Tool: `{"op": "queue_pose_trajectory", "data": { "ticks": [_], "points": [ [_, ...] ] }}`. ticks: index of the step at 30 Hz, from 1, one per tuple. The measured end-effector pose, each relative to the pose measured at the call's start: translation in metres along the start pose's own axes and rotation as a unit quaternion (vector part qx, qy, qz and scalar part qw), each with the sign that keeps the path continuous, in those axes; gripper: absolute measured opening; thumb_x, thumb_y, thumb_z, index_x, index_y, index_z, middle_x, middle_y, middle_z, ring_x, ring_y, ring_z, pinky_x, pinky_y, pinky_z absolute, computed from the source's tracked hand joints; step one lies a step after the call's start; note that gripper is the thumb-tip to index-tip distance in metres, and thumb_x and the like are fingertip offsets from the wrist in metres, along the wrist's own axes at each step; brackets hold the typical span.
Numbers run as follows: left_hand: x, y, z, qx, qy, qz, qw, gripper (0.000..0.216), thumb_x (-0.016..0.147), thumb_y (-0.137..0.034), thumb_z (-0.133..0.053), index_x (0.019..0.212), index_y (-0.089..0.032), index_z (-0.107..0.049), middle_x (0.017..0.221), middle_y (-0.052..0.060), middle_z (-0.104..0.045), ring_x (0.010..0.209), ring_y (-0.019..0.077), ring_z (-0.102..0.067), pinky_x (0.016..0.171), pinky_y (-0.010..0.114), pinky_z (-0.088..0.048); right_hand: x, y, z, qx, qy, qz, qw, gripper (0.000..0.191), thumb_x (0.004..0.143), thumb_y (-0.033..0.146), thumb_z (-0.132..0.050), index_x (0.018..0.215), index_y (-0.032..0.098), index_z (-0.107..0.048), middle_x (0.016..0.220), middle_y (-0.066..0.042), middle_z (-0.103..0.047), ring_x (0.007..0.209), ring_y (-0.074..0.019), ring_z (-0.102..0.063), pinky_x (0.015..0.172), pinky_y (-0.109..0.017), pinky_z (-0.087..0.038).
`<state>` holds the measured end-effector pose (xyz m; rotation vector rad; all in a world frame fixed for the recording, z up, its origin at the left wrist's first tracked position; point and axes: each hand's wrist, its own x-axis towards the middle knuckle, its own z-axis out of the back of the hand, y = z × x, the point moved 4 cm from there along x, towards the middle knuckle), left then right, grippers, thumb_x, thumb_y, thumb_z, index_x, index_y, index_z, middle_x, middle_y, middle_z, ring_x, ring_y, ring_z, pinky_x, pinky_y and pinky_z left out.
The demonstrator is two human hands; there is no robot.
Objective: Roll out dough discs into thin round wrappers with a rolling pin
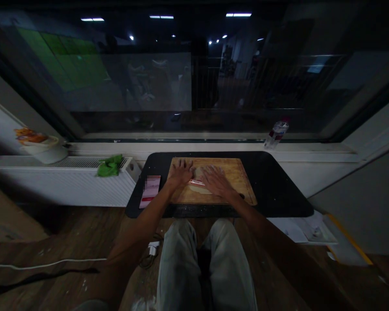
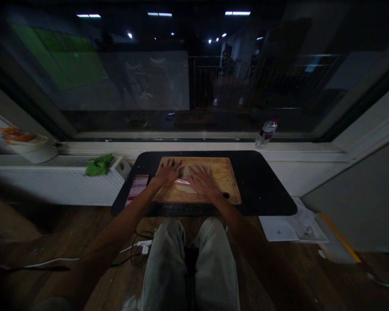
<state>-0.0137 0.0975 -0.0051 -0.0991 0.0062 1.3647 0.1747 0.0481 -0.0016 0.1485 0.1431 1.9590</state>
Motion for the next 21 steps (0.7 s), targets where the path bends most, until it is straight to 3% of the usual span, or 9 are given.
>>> {"op": "queue_pose_trajectory", "data": {
  "ticks": [4, 8, 10, 14, 21],
  "points": [
    [-0.021, 0.003, -0.004, 0.004, -0.001, -0.002, 1.000, 0.066, 0.122, -0.047, -0.024, 0.183, -0.028, -0.037, 0.189, 0.017, -0.040, 0.179, 0.0398, -0.029, 0.141, 0.068, -0.027, 0.008, -0.001, 0.005, -0.002, -0.006, -0.012, 1.000, 0.068, 0.123, 0.054, -0.025, 0.183, 0.027, -0.044, 0.187, -0.010, -0.045, 0.176, -0.0349, -0.033, 0.144, -0.064, -0.021],
    [-0.042, 0.001, -0.007, 0.022, -0.014, -0.048, 0.998, 0.059, 0.118, -0.044, -0.045, 0.177, -0.036, -0.050, 0.190, 0.010, -0.039, 0.179, 0.0416, -0.026, 0.141, 0.070, -0.028, 0.009, 0.001, 0.004, -0.009, 0.007, -0.029, 1.000, 0.068, 0.123, 0.055, -0.029, 0.182, 0.027, -0.045, 0.188, -0.011, -0.043, 0.176, -0.0353, -0.033, 0.143, -0.063, -0.021],
    [-0.051, 0.000, -0.008, 0.023, -0.030, -0.049, 0.998, 0.059, 0.118, -0.044, -0.043, 0.176, -0.034, -0.051, 0.189, 0.011, -0.040, 0.179, 0.0412, -0.027, 0.141, 0.068, -0.029, 0.003, 0.004, 0.002, -0.015, 0.002, -0.033, 0.999, 0.067, 0.123, 0.055, -0.029, 0.180, 0.027, -0.048, 0.187, -0.011, -0.045, 0.175, -0.0352, -0.034, 0.143, -0.063, -0.021],
    [-0.063, -0.003, -0.009, 0.013, -0.038, -0.026, 0.999, 0.063, 0.121, -0.046, -0.030, 0.179, -0.027, -0.047, 0.187, 0.018, -0.042, 0.178, 0.0406, -0.028, 0.139, 0.069, -0.030, -0.014, 0.011, -0.002, -0.033, -0.042, -0.038, 0.998, 0.065, 0.122, 0.052, -0.031, 0.179, 0.026, -0.051, 0.184, -0.013, -0.049, 0.172, -0.0359, -0.038, 0.141, -0.063, -0.022],
    [-0.079, -0.008, -0.008, 0.020, -0.052, -0.026, 0.998, 0.060, 0.120, -0.044, -0.038, 0.177, -0.029, -0.049, 0.184, 0.016, -0.047, 0.175, 0.0381, -0.034, 0.138, 0.066, -0.034, -0.051, 0.029, -0.003, -0.061, -0.127, -0.041, 0.989, 0.061, 0.121, 0.043, -0.037, 0.171, 0.016, -0.060, 0.175, -0.020, -0.059, 0.164, -0.0389, -0.048, 0.137, -0.059, -0.032]
  ]
}}
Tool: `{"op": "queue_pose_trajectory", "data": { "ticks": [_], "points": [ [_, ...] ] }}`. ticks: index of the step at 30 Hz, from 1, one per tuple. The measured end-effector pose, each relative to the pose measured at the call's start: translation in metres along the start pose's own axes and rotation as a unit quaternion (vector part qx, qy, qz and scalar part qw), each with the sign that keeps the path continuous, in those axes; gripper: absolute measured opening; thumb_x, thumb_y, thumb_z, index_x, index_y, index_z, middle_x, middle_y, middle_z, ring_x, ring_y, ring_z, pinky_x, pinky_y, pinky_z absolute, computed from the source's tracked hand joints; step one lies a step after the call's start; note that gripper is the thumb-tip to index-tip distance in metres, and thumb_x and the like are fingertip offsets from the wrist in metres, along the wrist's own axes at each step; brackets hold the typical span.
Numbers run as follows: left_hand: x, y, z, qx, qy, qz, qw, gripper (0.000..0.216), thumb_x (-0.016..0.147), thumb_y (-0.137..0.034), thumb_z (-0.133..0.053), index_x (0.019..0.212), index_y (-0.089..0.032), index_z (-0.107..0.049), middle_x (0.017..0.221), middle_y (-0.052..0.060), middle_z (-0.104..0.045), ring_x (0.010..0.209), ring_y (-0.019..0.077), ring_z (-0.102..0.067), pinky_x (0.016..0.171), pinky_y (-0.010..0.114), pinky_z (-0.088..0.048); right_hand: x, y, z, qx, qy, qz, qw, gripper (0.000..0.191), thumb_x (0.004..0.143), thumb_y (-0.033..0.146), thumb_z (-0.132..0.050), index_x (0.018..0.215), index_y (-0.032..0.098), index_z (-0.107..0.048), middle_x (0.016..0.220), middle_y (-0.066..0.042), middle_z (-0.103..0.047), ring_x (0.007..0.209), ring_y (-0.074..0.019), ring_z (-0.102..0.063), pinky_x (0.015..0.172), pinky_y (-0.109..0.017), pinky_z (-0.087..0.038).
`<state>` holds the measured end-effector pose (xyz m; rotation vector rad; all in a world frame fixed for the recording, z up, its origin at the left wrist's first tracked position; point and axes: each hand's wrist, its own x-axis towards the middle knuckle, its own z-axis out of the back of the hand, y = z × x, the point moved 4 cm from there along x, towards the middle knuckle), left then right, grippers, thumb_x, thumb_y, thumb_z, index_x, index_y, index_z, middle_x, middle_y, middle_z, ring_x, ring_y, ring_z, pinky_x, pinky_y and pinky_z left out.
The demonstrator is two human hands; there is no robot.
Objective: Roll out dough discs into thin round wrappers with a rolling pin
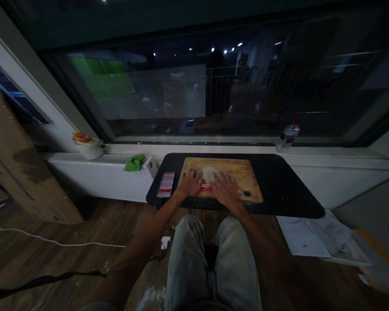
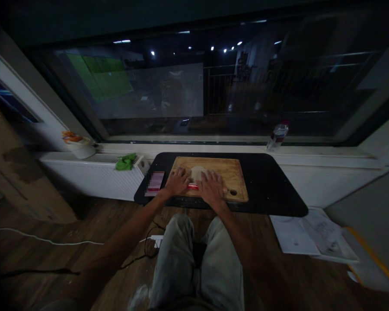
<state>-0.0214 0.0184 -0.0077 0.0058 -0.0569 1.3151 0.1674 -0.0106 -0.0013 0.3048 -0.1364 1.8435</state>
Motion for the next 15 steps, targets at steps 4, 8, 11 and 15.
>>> {"op": "queue_pose_trajectory", "data": {
  "ticks": [4, 8, 11, 15],
  "points": [
    [-0.011, -0.005, 0.001, 0.006, -0.012, -0.003, 1.000, 0.060, 0.121, -0.046, -0.036, 0.178, -0.030, -0.047, 0.182, 0.015, -0.050, 0.175, 0.0366, -0.036, 0.138, 0.063, -0.035, -0.019, -0.001, 0.007, -0.001, -0.008, 0.012, 1.000, 0.058, 0.121, 0.041, -0.039, 0.168, 0.017, -0.064, 0.177, -0.018, -0.057, 0.165, -0.0377, -0.048, 0.136, -0.055, -0.033],
    [-0.021, -0.011, 0.001, -0.001, -0.030, -0.016, 0.999, 0.061, 0.122, -0.049, -0.033, 0.177, -0.030, -0.050, 0.182, 0.013, -0.051, 0.176, 0.0362, -0.034, 0.139, 0.061, -0.035, -0.031, -0.014, 0.011, -0.010, 0.008, -0.011, 1.000, 0.059, 0.121, 0.038, -0.038, 0.169, 0.016, -0.063, 0.177, -0.019, -0.057, 0.165, -0.0382, -0.047, 0.134, -0.054, -0.035],
    [-0.023, -0.014, 0.000, -0.017, -0.038, -0.040, 0.998, 0.061, 0.121, -0.047, -0.032, 0.178, -0.030, -0.048, 0.182, 0.013, -0.052, 0.176, 0.0350, -0.036, 0.139, 0.061, -0.037, -0.037, -0.024, 0.014, -0.011, 0.015, -0.037, 0.999, 0.058, 0.120, 0.035, -0.036, 0.166, 0.014, -0.065, 0.174, -0.021, -0.060, 0.164, -0.0378, -0.049, 0.135, -0.053, -0.034],
    [-0.020, -0.009, 0.000, -0.033, -0.051, -0.068, 0.996, 0.059, 0.120, -0.042, -0.034, 0.175, -0.027, -0.050, 0.181, 0.012, -0.054, 0.174, 0.0298, -0.039, 0.140, 0.053, -0.038, -0.041, -0.030, 0.015, -0.012, 0.011, -0.065, 0.998, 0.059, 0.121, 0.036, -0.032, 0.161, 0.013, -0.069, 0.173, -0.021, -0.060, 0.162, -0.0377, -0.050, 0.134, -0.052, -0.035]
  ]
}}
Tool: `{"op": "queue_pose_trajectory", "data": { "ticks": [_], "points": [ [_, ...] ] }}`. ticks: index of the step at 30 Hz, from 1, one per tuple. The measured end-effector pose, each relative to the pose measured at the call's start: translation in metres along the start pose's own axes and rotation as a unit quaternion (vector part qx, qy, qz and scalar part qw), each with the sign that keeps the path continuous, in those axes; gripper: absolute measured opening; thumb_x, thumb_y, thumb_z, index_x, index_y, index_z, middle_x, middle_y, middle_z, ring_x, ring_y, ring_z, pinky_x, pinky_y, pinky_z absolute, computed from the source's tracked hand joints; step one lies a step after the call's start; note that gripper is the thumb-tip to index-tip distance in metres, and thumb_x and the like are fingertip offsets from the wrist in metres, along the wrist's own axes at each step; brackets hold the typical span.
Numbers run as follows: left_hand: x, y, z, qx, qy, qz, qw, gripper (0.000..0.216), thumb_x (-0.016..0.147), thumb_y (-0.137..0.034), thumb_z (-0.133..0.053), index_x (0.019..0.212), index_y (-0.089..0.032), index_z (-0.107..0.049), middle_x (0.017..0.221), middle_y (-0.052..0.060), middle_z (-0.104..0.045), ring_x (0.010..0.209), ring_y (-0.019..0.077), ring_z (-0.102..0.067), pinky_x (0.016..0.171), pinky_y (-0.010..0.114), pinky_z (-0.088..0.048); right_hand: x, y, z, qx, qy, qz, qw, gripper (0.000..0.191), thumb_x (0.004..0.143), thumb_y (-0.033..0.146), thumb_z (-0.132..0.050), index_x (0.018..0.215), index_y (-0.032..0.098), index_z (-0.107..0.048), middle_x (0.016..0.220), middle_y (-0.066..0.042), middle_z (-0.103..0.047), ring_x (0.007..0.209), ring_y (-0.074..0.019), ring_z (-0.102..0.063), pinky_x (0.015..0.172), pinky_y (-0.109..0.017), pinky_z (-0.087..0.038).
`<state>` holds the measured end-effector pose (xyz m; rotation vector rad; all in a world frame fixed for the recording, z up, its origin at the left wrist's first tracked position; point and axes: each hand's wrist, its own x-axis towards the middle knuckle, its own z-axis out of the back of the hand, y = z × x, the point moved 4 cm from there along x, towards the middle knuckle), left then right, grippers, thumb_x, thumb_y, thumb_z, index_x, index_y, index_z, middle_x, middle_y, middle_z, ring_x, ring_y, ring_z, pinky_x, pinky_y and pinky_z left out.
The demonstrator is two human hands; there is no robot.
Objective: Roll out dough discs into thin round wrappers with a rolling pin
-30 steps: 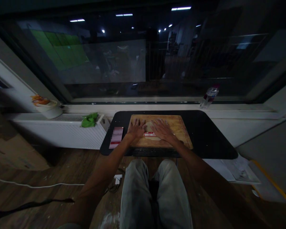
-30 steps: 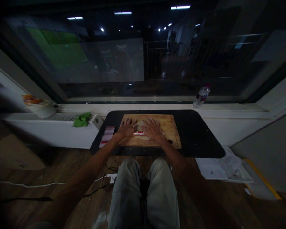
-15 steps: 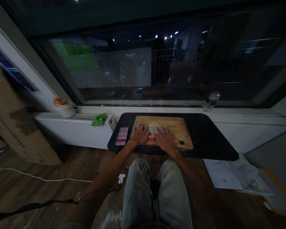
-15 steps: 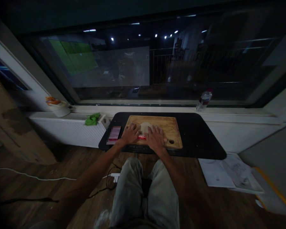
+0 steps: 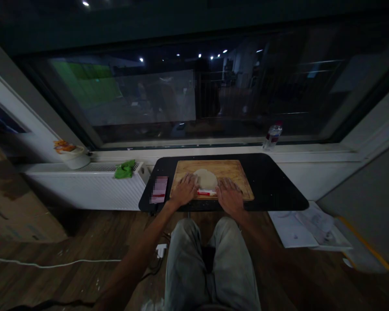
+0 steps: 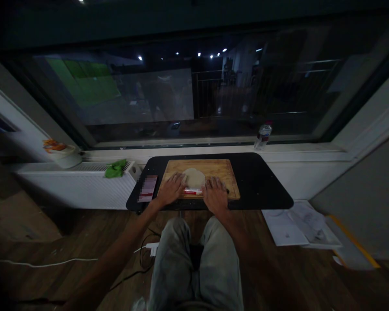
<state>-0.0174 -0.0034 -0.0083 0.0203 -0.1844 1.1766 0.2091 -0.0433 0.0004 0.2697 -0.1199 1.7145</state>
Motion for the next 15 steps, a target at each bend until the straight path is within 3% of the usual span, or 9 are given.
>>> {"op": "queue_pose_trajectory", "data": {
  "ticks": [6, 15],
  "points": [
    [0.014, 0.006, 0.008, 0.037, -0.009, 0.049, 0.998, 0.055, 0.116, -0.034, -0.040, 0.167, -0.023, -0.058, 0.172, 0.016, -0.060, 0.173, 0.0345, -0.039, 0.140, 0.058, -0.033, 0.011, -0.001, -0.001, 0.012, -0.013, -0.040, 0.999, 0.059, 0.122, 0.038, -0.030, 0.159, 0.015, -0.069, 0.168, -0.019, -0.065, 0.159, -0.0379, -0.050, 0.134, -0.055, -0.033],
    [0.044, 0.005, 0.018, 0.024, 0.006, 0.103, 0.994, 0.055, 0.115, -0.034, -0.044, 0.168, -0.023, -0.056, 0.168, 0.017, -0.063, 0.160, 0.0365, -0.050, 0.132, 0.056, -0.042, 0.050, -0.009, 0.003, 0.030, -0.001, -0.056, 0.998, 0.058, 0.120, 0.042, -0.035, 0.151, 0.015, -0.076, 0.157, -0.021, -0.072, 0.148, -0.0383, -0.057, 0.127, -0.053, -0.038]
  ]
}}
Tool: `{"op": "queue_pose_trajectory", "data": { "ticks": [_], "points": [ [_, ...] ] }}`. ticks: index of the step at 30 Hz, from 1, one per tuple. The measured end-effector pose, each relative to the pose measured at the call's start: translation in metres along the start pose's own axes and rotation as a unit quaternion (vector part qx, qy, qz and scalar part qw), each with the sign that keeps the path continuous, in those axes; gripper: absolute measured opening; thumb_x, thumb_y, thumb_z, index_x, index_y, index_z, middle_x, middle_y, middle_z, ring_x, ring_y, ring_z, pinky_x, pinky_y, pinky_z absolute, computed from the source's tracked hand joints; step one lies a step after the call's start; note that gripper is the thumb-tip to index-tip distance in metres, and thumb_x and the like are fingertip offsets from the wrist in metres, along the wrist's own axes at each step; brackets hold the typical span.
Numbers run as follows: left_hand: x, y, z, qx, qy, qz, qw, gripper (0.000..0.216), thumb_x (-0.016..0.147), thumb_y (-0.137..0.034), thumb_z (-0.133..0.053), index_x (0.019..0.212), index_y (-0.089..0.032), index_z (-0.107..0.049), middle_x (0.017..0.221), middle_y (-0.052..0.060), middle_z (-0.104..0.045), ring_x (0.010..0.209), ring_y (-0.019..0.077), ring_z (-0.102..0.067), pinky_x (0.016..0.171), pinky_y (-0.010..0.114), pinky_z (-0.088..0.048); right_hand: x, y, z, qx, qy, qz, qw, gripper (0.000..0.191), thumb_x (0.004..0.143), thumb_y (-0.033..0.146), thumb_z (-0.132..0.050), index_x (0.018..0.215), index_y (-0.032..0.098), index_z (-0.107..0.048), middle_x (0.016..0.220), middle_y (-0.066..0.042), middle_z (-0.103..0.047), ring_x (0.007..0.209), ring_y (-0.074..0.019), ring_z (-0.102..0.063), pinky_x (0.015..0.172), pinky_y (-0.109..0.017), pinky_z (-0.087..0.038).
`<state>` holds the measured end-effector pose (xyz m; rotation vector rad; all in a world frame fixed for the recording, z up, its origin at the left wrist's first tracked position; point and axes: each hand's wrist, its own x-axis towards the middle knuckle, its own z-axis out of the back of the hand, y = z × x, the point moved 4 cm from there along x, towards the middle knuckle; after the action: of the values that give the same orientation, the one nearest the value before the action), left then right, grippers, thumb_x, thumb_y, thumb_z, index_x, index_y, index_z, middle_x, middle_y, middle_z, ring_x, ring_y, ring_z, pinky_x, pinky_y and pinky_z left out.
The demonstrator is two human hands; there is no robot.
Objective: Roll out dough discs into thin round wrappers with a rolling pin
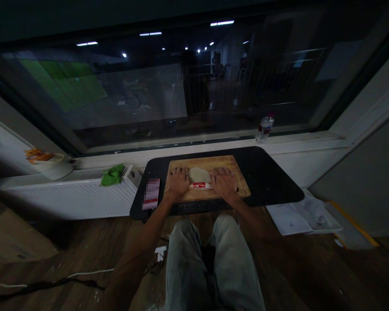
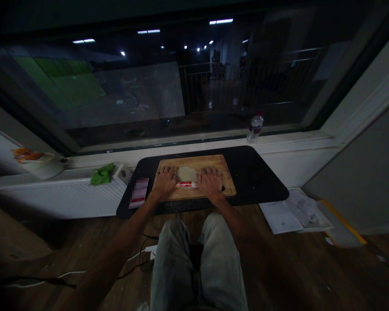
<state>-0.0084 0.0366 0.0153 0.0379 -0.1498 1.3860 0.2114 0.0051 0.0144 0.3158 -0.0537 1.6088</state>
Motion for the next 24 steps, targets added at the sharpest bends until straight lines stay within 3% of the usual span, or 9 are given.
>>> {"op": "queue_pose_trajectory", "data": {
  "ticks": [17, 24],
  "points": [
    [0.055, 0.003, 0.000, -0.003, -0.003, 0.021, 1.000, 0.043, 0.116, -0.034, -0.044, 0.144, -0.016, -0.071, 0.153, 0.020, -0.070, 0.145, 0.0344, -0.061, 0.125, 0.047, -0.047, 0.056, -0.009, -0.004, 0.034, 0.059, -0.049, 0.996, 0.064, 0.123, 0.052, -0.032, 0.143, 0.016, -0.081, 0.154, -0.020, -0.076, 0.147, -0.0387, -0.063, 0.124, -0.053, -0.043],
    [0.049, 0.008, -0.012, -0.022, 0.014, 0.039, 0.999, 0.046, 0.116, -0.038, -0.043, 0.143, -0.017, -0.073, 0.150, 0.020, -0.072, 0.143, 0.0358, -0.063, 0.122, 0.049, -0.050, 0.045, -0.012, -0.013, 0.040, 0.020, -0.042, 0.998, 0.064, 0.122, 0.057, -0.034, 0.152, 0.020, -0.077, 0.162, -0.017, -0.071, 0.158, -0.0391, -0.052, 0.132, -0.061, -0.036]
  ]
}}
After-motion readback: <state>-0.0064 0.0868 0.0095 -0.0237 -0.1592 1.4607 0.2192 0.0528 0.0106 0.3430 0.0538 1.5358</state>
